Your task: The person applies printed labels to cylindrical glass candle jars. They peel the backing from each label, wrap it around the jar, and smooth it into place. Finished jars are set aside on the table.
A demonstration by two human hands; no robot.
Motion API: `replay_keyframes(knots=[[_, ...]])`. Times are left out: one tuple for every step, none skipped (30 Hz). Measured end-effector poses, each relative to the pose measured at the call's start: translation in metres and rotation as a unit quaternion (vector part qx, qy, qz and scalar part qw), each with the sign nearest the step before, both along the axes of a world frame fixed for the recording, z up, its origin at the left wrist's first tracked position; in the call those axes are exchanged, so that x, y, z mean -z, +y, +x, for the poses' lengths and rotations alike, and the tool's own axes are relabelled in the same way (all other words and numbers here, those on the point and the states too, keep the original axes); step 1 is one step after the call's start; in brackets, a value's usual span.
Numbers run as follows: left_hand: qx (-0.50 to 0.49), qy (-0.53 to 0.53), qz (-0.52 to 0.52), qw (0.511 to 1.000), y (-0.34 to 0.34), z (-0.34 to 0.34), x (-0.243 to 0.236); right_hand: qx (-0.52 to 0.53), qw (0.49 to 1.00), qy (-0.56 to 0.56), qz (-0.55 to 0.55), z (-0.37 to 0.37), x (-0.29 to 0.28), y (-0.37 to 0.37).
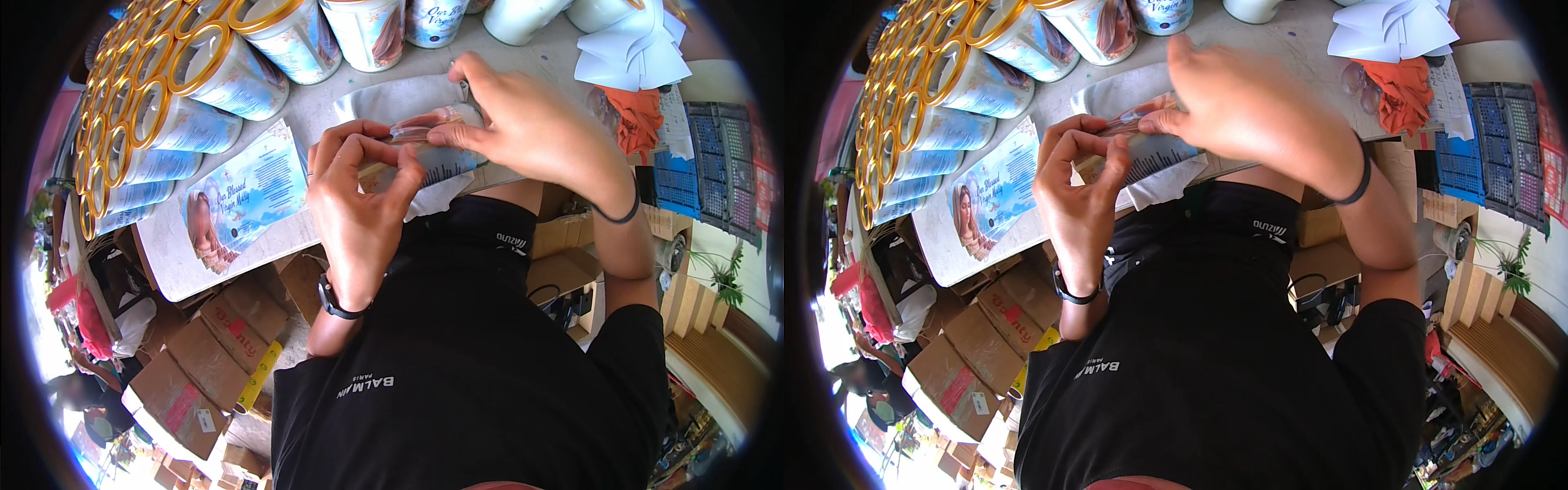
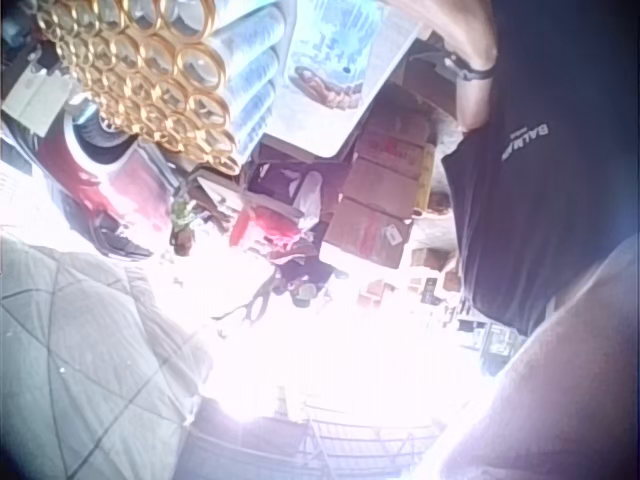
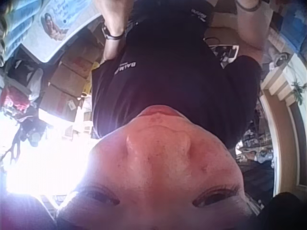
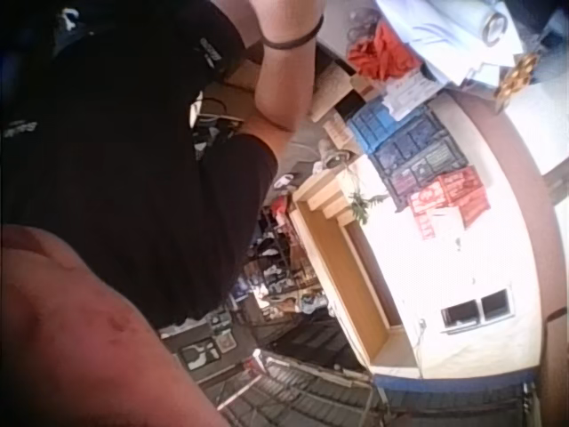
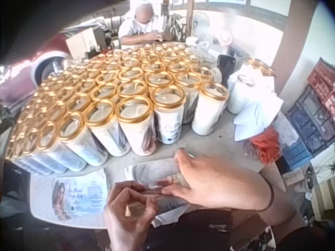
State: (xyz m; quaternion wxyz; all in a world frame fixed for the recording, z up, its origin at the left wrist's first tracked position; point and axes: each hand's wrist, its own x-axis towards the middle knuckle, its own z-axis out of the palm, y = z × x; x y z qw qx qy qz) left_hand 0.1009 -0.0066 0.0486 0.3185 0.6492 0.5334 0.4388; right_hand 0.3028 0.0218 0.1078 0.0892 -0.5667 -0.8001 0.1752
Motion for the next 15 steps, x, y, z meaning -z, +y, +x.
replay_keyframes(knots=[[0.000, 0.005, 0.004, 1.000, 0.000, 0.000, 0.000, 0.019, 0.998, 0.000, -0.068, 0.004, 0.000, 0.002], [-0.001, 0.010, 0.007, 1.000, -0.001, 0.000, 0.000, 0.040, 0.990, -0.004, -0.133, 0.008, 0.002, 0.004], [0.000, 0.010, 0.009, 1.000, -0.001, 0.000, 0.000, 0.039, 0.983, -0.025, -0.177, 0.013, 0.004, 0.004], [0.002, 0.010, 0.010, 1.000, -0.001, 0.000, -0.001, 0.021, 0.981, -0.017, -0.194, 0.017, 0.005, 0.004], [0.003, 0.008, 0.010, 1.000, -0.001, 0.000, -0.001, 0.048, 0.966, 0.078, -0.243, 0.019, 0.008, 0.002], [0.004, 0.014, 0.018, 1.000, -0.001, 0.000, 0.000, 0.056, 0.943, 0.200, -0.260, 0.021, 0.010, -0.003], [0.004, 0.019, 0.025, 0.999, -0.001, 0.000, 0.000, 0.089, 0.909, 0.288, -0.289, 0.025, 0.010, -0.007], [0.005, 0.026, 0.032, 0.999, -0.002, -0.001, 0.000, 0.054, 0.922, 0.299, -0.238, 0.029, 0.008, -0.011], [0.005, 0.026, 0.031, 0.999, -0.002, -0.001, 0.000, 0.045, 0.937, 0.281, -0.201, 0.032, 0.006, -0.017], [0.006, 0.026, 0.032, 0.999, -0.001, -0.002, 0.000, 0.068, 0.952, 0.239, -0.180, 0.033, 0.006, -0.022], [0.009, 0.026, 0.032, 0.999, -0.001, -0.002, 0.000, 0.052, 0.979, 0.169, -0.102, 0.036, 0.003, -0.028], [0.011, 0.025, 0.032, 0.999, -0.001, -0.002, 0.000, -0.010, 0.985, 0.173, -0.028, 0.035, 0.007, -0.029], [0.013, 0.025, 0.032, 0.999, 0.000, -0.002, 0.000, -0.069, 0.981, 0.173, 0.052, 0.034, 0.010, -0.029], [0.014, 0.024, 0.033, 0.999, 0.000, -0.002, 0.000, -0.123, 0.974, 0.155, 0.115, 0.032, 0.015, -0.028], [0.013, 0.023, 0.031, 0.999, 0.000, -0.002, 0.000, -0.142, 0.972, 0.148, 0.113, 0.030, 0.021, -0.028]])
